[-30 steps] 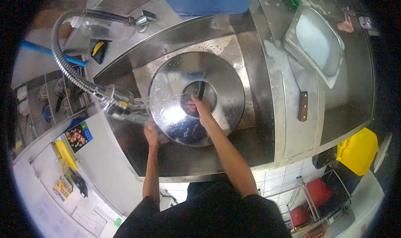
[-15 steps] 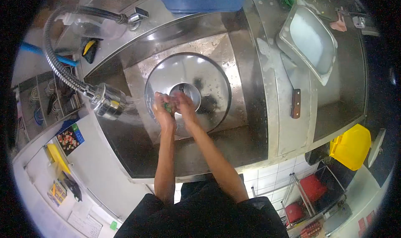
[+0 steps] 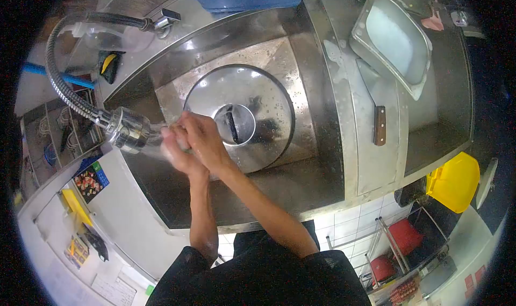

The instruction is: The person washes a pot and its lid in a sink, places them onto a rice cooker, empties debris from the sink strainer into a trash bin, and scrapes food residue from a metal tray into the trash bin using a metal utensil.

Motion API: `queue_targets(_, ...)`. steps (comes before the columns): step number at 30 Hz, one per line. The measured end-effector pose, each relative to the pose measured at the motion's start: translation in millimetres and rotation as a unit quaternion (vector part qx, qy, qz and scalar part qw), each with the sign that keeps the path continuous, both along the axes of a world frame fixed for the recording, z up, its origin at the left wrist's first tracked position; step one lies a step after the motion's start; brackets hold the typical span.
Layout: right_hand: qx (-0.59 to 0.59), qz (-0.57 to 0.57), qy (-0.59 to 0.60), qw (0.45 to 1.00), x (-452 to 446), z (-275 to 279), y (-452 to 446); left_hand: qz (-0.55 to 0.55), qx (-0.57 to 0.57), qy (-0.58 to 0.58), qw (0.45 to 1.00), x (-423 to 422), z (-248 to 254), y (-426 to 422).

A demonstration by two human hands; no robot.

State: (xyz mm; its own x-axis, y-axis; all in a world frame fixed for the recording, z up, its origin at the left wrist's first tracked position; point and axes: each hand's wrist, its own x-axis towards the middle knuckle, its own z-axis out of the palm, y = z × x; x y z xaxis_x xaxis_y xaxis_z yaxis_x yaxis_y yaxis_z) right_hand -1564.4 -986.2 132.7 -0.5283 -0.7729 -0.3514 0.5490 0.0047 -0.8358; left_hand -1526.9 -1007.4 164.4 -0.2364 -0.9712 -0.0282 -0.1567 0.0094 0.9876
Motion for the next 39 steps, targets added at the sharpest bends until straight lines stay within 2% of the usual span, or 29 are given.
queue_targets(4, -0.029, -0.022, -0.006, 0.999, 5.2, 0.6, -3.4, 0.028, 0.014, 0.032, 0.999, 1.5, -3.8, -0.4)
queue_targets(7, 0.004, -0.014, -0.042, 0.999, 2.6, -4.3, -2.2, 0.062, 0.030, 0.018, 0.997, -2.1, -13.4, 1.0)
queue_targets(9, 0.032, -0.037, -0.035, 0.998, 5.9, -21.1, -2.3, 0.023, -0.051, -0.172, 0.984, 12.7, -53.3, 1.4)
queue_targets(10, 0.013, -0.049, 0.003, 0.999, 20.7, -48.3, -0.9, -0.007, -0.029, -0.155, 0.987, 37.0, -105.9, 1.2)
queue_targets(12, 0.052, -0.049, 0.045, 0.996, 29.9, -75.7, 8.1, -0.094, -0.056, -0.273, 0.956, 63.8, -184.3, 2.5)
queue_targets(14, 0.087, -0.049, 0.068, 0.993, 26.3, -76.3, 20.8, -0.176, -0.080, -0.373, 0.907, 69.6, -212.5, 13.2)
queue_targets(15, 0.097, -0.051, 0.078, 0.991, 20.2, -71.9, 27.6, -0.205, -0.063, -0.381, 0.899, 65.2, -207.0, 18.9)
queue_targets(17, 0.106, -0.052, 0.096, 0.988, 6.0, -56.3, 43.5, -0.251, 0.136, -0.349, 0.892, 37.0, -147.8, 14.7)
queue_targets(18, 0.106, -0.055, 0.104, 0.987, -0.9, -47.2, 50.0, -0.247, 0.019, -0.237, 0.939, 26.0, -127.4, 19.0)
queue_targets(19, 0.102, -0.056, 0.109, 0.987, -9.2, -35.0, 55.9, -0.233, -0.100, -0.120, 0.960, 16.0, -104.8, 23.7)
queue_targets(20, 0.099, -0.054, 0.110, 0.988, -18.2, -21.3, 59.8, -0.169, -0.016, -0.112, 0.979, 3.8, -77.8, 28.3)
queue_targets(21, 0.097, -0.048, 0.103, 0.989, -26.8, -3.7, 63.6, -0.165, -0.017, -0.113, 0.980, 1.0, -64.0, 26.0)
queue_targets(22, 0.097, -0.044, 0.103, 0.989, -40.3, 16.5, 66.4, -0.142, 0.072, 0.008, 0.987, 1.6, -53.0, 22.3)
queue_targets(23, 0.097, -0.040, 0.102, 0.989, -53.8, 37.0, 69.2, -0.117, 0.157, 0.129, 0.972, 4.8, -47.4, 18.2)
queue_targets(24, 0.098, -0.034, 0.103, 0.989, -71.5, 56.4, 73.1, -0.130, 0.154, 0.151, 0.968, 25.1, -65.2, 4.4)
queue_targets(25, 0.175, -0.057, 0.199, 0.963, -91.3, 76.0, 81.4, -0.122, 0.145, 0.143, 0.972, 28.1, -67.4, 1.2)
queue_targets(26, 0.182, -0.117, 0.230, 0.949, -112.8, 109.7, 88.4, -0.119, 0.176, 0.152, 0.965, 28.2, -66.9, -3.5)
queue_targets(27, 0.224, -0.122, 0.417, 0.872, -140.9, 107.6, 102.6, -0.113, 0.202, 0.157, 0.960, 32.9, -62.2, -9.9)
queue_targets(28, 0.291, -0.181, 0.431, 0.835, -163.4, 123.3, 104.1, -0.130, 0.191, 0.176, 0.957, 35.6, -54.3, -8.4)
queue_targets(29, 0.192, -0.221, 0.413, 0.862, -190.9, 128.5, 109.5, -0.152, 0.182, 0.196, 0.952, 31.7, -49.3, -2.7)
queue_targets(30, 0.237, -0.250, 0.482, 0.806, -212.8, 133.3, 110.1, -0.127, 0.167, 0.231, 0.950, 27.2, -46.2, -1.9)
queue_targets(31, 0.292, -0.232, 0.524, 0.765, -238.7, 129.1, 115.5, -0.104, 0.155, 0.269, 0.945, 24.4, -41.2, -1.4)
queue_targets(32, 0.286, -0.227, 0.518, 0.773, -263.9, 113.2, 123.3, -0.097, 0.149, 0.261, 0.949, 20.3, -32.3, -4.8)
queue_targets(34, 0.400, -0.157, 0.601, 0.674, -302.1, 90.8, 135.9, 0.048, 0.168, 0.239, 0.955, 5.4, -16.0, -9.9)
queue_targets(35, 0.399, -0.158, 0.603, 0.672, -303.2, 88.3, 134.3, 0.048, 0.168, 0.241, 0.955, 5.9, -17.4, -9.4)
queue_targets(37, 0.412, -0.135, 0.524, 0.733, -294.9, 80.2, 144.1, -0.143, 0.136, 0.232, 0.953, 21.3, -15.9, 4.4)
queue_targets(38, 0.444, -0.181, 0.582, 0.657, -278.9, 80.9, 138.9, -0.108, 0.123, 0.256, 0.953, 23.8, -32.2, -2.4)
queue_targets(39, 0.445, -0.184, 0.581, 0.656, -265.7, 81.9, 135.8, -0.111, 0.124, 0.258, 0.952, 25.4, -58.0, -11.8)
